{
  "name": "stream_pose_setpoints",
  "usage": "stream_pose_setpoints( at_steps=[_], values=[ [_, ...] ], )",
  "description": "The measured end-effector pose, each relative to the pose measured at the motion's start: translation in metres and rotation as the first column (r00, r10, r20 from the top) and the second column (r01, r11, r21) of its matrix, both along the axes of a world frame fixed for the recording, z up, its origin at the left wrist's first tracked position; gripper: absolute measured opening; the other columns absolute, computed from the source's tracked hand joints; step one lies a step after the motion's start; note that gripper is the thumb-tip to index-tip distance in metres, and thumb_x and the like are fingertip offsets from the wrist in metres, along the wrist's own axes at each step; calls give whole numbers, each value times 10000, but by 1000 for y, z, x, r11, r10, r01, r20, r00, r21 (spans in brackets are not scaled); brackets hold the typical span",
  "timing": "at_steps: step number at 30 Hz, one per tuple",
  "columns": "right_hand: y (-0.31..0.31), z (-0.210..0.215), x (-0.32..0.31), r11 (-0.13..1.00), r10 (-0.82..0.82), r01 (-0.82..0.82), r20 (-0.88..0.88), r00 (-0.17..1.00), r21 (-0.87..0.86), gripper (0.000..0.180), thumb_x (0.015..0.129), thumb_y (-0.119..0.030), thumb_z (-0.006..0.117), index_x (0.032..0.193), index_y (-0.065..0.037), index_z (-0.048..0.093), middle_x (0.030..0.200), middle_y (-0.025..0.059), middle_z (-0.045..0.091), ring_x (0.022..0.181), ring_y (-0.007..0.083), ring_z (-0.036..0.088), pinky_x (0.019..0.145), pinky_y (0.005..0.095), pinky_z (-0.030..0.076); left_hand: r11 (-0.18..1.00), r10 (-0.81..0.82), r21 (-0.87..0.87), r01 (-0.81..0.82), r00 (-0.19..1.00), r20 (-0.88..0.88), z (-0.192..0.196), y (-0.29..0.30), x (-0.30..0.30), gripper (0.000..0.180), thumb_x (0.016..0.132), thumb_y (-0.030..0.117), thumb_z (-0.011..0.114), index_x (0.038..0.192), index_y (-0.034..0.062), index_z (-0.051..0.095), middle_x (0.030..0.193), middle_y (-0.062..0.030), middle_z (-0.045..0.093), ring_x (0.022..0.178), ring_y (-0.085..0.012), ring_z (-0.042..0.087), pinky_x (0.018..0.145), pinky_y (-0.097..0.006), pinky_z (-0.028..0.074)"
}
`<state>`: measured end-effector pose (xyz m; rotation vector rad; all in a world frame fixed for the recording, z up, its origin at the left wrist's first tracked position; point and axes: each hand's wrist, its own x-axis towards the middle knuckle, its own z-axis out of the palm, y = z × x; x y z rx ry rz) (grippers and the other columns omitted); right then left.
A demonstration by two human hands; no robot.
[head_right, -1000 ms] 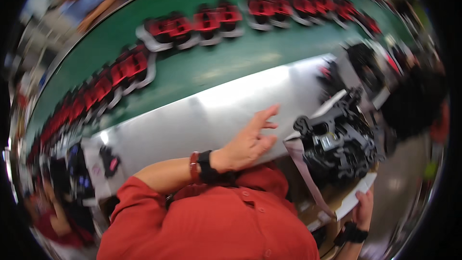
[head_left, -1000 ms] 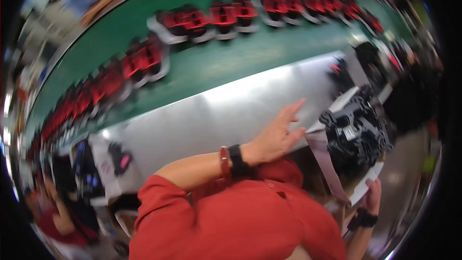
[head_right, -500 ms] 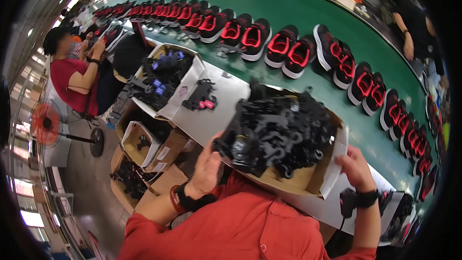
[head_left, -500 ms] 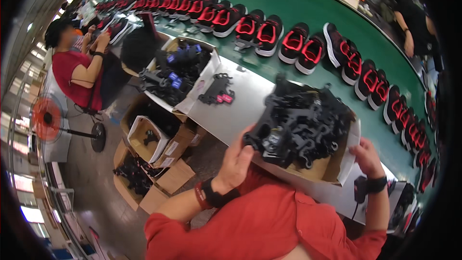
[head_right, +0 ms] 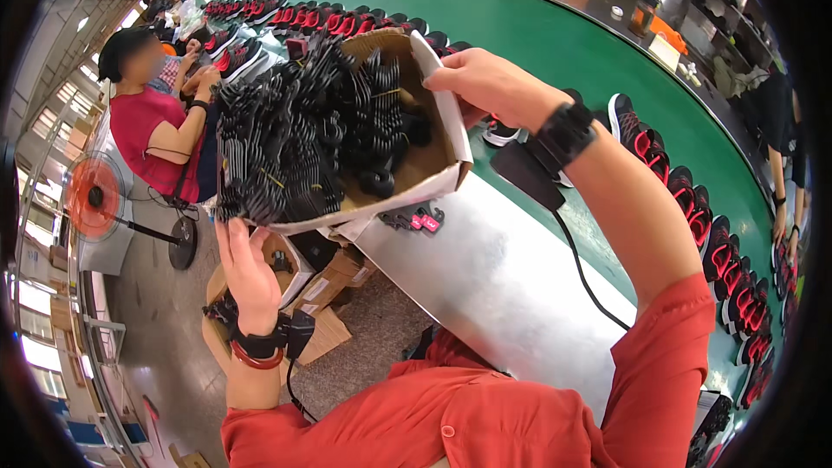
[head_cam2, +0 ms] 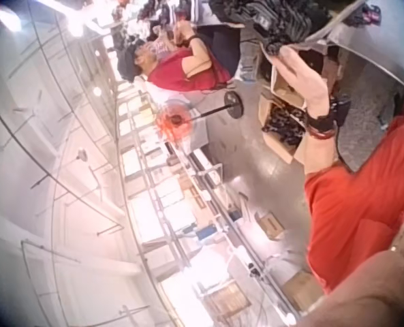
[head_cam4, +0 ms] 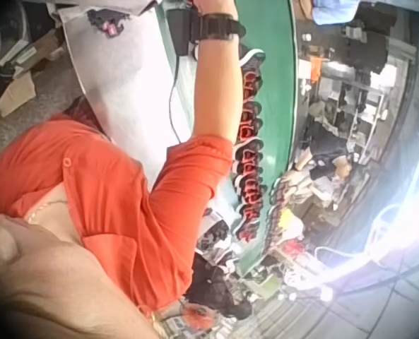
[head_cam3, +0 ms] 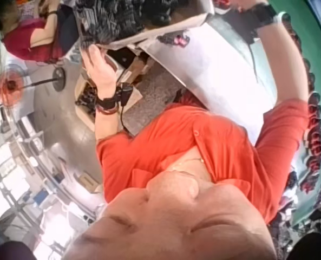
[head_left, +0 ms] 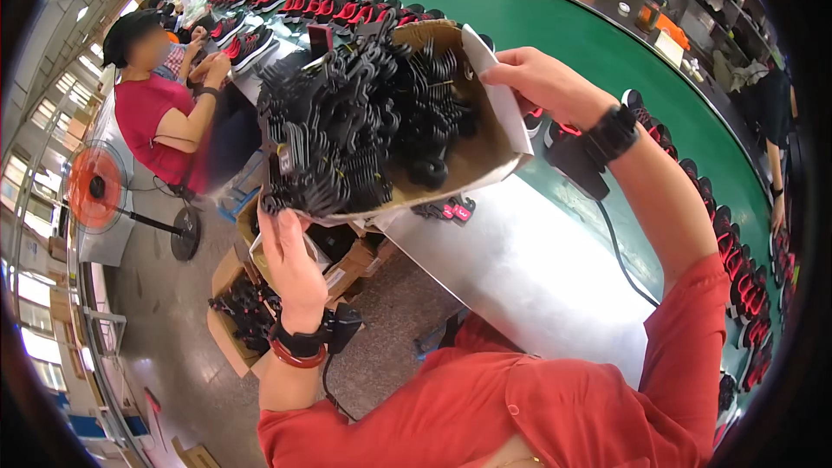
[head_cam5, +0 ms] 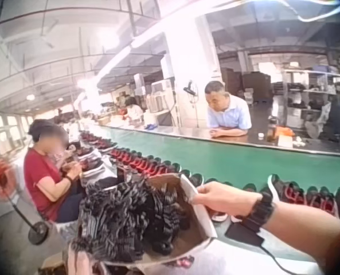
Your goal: Attaching plastic tags or labels to manufactured shoes on a conveyor belt in a factory setting.
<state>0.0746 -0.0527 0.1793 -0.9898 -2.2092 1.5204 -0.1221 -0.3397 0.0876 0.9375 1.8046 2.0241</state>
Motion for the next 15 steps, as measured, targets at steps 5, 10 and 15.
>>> stream_pose_setpoints(
  at_steps=[5,10,15],
  values=[
    [21,-59,-4,1000,-30,29,-78,997,-5,341,920,-295,562,1083,-1,618,802,1,573,688,78,519,580,256,428,989,-139,50,142,989,-59,21,-1,-10,611,1034,312,396,1502,-35,212,1278,-110,504,1126,-166,528,970,-340,432],
    [28,-76,82,942,-178,142,-94,980,-304,361,951,-264,565,1207,-10,574,973,44,623,789,119,601,670,275,503,922,-360,165,350,933,29,10,12,-4,558,990,156,455,1494,18,261,1373,-153,478,1180,-210,518,976,-355,420],
    [0,-90,163,899,-386,363,-54,921,-244,332,952,-214,497,1194,-3,585,941,32,639,795,109,605,669,259,493,956,71,-293,-12,979,190,-64,-2,-57,594,991,285,513,1473,33,271,1337,-144,442,1128,-204,504,901,-328,465]
  ],
)
